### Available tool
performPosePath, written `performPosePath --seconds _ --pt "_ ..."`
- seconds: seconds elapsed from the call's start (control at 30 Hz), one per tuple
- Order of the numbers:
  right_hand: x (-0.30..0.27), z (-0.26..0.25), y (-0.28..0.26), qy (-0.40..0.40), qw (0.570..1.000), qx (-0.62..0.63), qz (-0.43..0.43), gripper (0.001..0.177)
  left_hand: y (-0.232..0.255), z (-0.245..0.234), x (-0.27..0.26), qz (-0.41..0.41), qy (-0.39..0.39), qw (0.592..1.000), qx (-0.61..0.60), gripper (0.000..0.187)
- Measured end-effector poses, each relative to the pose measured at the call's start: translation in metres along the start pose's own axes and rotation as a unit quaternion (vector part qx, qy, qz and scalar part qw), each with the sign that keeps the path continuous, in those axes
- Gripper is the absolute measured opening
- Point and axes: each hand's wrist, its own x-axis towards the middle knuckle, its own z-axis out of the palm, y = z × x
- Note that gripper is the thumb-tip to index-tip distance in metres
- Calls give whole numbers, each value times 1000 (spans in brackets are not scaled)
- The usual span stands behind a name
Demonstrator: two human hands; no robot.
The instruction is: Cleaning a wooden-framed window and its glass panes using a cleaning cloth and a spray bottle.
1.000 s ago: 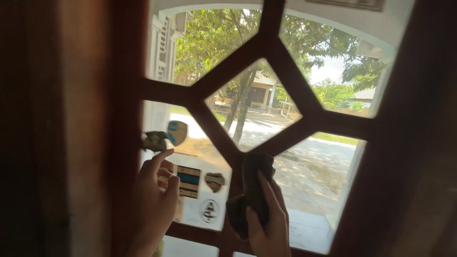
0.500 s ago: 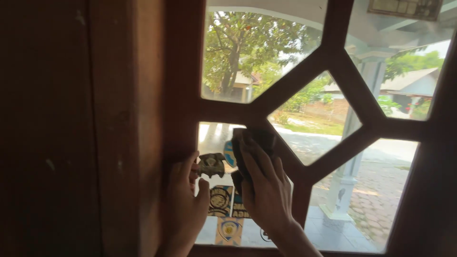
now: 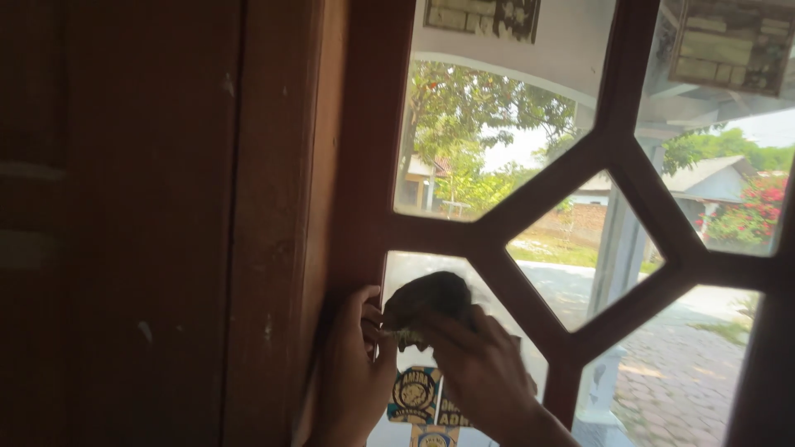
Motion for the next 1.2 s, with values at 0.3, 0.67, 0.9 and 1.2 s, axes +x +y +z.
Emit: performPosePath --seconds 0.3,0.67,0.9,1.2 --pt "42 -15 -13 205 977 -5 -55 43 0 0 8 -20 -5 999 -27 41" --pt "48 -8 -9 211 977 -30 -11 37 7 -1 8 -21 3 1000 8 36" --pt "37 -18 -8 169 973 129 85 34 18 -8 -1 -35 19 999 5 44" --pt "-50 -6 -73 54 640 661 387 46 11 -7 -87 -220 -87 954 -185 46"
